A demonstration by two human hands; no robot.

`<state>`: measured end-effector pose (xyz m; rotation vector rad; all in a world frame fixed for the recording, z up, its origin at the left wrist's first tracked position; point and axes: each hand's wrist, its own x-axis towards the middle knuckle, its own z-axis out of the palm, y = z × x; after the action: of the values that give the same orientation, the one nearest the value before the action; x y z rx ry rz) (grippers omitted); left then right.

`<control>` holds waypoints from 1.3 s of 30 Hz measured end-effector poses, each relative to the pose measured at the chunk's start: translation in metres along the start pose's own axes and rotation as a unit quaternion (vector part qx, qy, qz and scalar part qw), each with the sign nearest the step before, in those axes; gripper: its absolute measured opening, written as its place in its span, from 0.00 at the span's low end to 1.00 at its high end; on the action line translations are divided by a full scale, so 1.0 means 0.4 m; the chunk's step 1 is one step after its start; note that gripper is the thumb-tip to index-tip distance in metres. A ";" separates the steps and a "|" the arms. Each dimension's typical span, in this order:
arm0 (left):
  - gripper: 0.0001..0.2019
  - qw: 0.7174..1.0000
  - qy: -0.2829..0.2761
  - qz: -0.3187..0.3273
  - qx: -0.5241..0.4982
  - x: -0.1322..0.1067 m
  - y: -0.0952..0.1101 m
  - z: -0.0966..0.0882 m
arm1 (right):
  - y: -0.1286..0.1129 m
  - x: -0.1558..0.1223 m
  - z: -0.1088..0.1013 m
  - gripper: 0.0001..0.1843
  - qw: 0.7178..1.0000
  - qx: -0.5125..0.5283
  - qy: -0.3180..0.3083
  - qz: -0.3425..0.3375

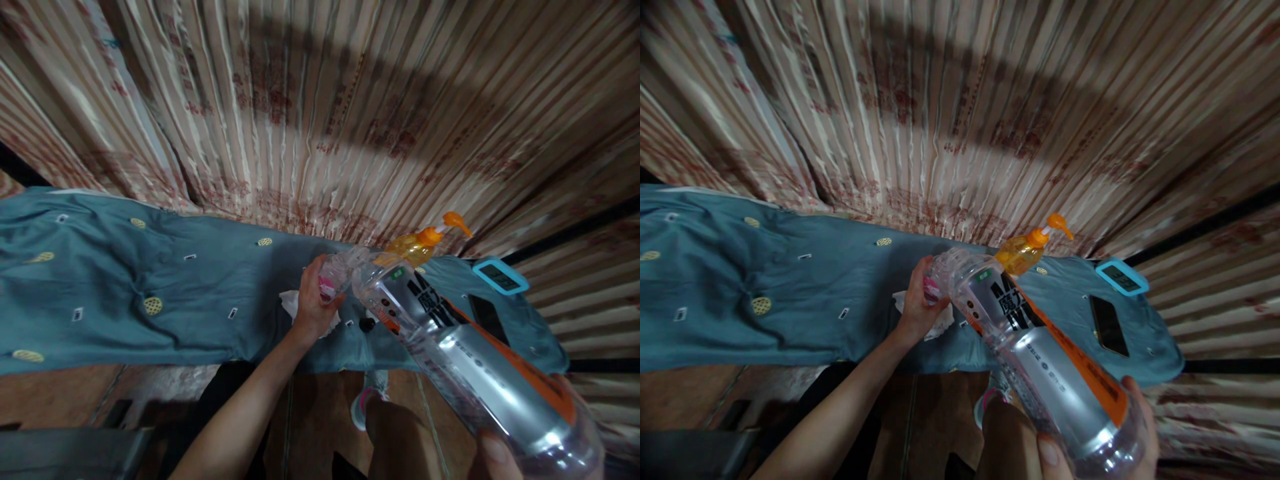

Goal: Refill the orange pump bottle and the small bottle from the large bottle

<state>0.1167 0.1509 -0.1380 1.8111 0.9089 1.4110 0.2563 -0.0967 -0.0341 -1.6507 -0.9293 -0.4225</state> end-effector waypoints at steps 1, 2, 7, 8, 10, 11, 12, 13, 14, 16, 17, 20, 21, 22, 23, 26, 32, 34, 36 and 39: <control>0.42 1.000 0.001 0.002 -0.001 0.000 0.000 0.000 | 0.000 -0.001 0.001 0.57 1.000 0.000 0.002 -0.002; 0.42 1.000 0.002 0.004 -0.002 0.000 0.000 -0.001 | 0.001 -0.002 0.003 0.56 1.000 -0.002 0.003 -0.005; 0.42 1.000 0.006 -0.006 0.006 0.001 0.001 0.000 | 0.008 -0.003 0.001 0.54 1.000 -0.006 0.011 -0.013; 0.42 1.000 0.004 -0.010 0.006 0.001 0.001 0.000 | 0.011 -0.003 -0.002 0.54 1.000 -0.006 0.010 -0.011; 0.42 1.000 -0.003 -0.017 0.004 0.001 0.002 0.000 | 0.020 -0.002 -0.008 0.55 1.000 -0.007 0.001 -0.009; 0.42 1.000 -0.004 -0.019 0.002 0.001 0.003 0.000 | 0.025 -0.001 -0.011 0.56 1.000 -0.010 -0.003 -0.010; 0.42 1.000 -0.004 -0.020 0.001 0.002 0.004 0.000 | 0.030 -0.001 -0.014 0.56 1.000 -0.016 -0.009 -0.013; 0.42 1.000 -0.002 -0.019 0.000 0.002 0.005 0.000 | 0.033 0.000 -0.017 0.56 1.000 -0.021 -0.008 -0.018; 0.42 1.000 0.000 -0.016 -0.002 0.002 0.005 0.000 | 0.036 0.000 -0.018 0.57 0.999 -0.025 -0.010 -0.021; 0.41 1.000 0.003 -0.011 -0.004 0.003 0.007 -0.001 | 0.035 -0.002 -0.020 0.57 0.999 -0.026 -0.009 -0.020; 0.41 1.000 0.003 -0.009 -0.005 0.004 0.008 -0.001 | 0.033 -0.003 -0.020 0.57 1.000 -0.025 -0.008 -0.017; 0.41 1.000 0.003 -0.010 -0.002 0.004 0.010 0.000 | 0.026 -0.005 -0.021 0.58 0.999 -0.034 -0.009 -0.007; 0.41 1.000 0.003 -0.011 -0.001 0.005 0.011 0.000 | 0.024 -0.004 -0.022 0.58 0.999 -0.039 -0.009 -0.006; 0.42 1.000 0.002 -0.012 -0.001 0.005 0.011 0.000 | 0.023 -0.003 -0.023 0.59 0.999 -0.044 -0.012 -0.008; 0.42 1.000 0.002 -0.012 -0.001 0.005 0.011 0.000 | 0.023 -0.001 -0.023 0.59 0.999 -0.046 -0.014 -0.012; 0.42 1.000 0.002 -0.012 -0.003 0.004 0.012 0.001 | 0.020 0.003 -0.020 0.60 0.999 -0.039 -0.011 -0.025; 0.42 1.000 0.002 -0.016 -0.011 0.006 0.016 -0.002 | -0.008 0.000 0.000 0.57 1.000 -0.025 0.002 -0.016; 0.41 1.000 0.001 -0.021 -0.009 0.007 0.017 -0.002 | -0.013 0.000 0.002 0.58 1.000 -0.026 0.005 -0.013; 0.41 1.000 0.002 -0.024 -0.006 0.008 0.018 -0.001 | -0.011 0.001 0.000 0.59 0.999 -0.033 0.004 -0.012; 0.42 1.000 0.004 -0.021 -0.007 0.007 0.017 0.001 | -0.004 0.002 -0.002 0.62 0.999 -0.030 0.002 -0.014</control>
<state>0.1184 0.1496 -0.1308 1.7674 0.9335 1.3966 0.2557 -0.0972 -0.0320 -1.6917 -0.9453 -0.4771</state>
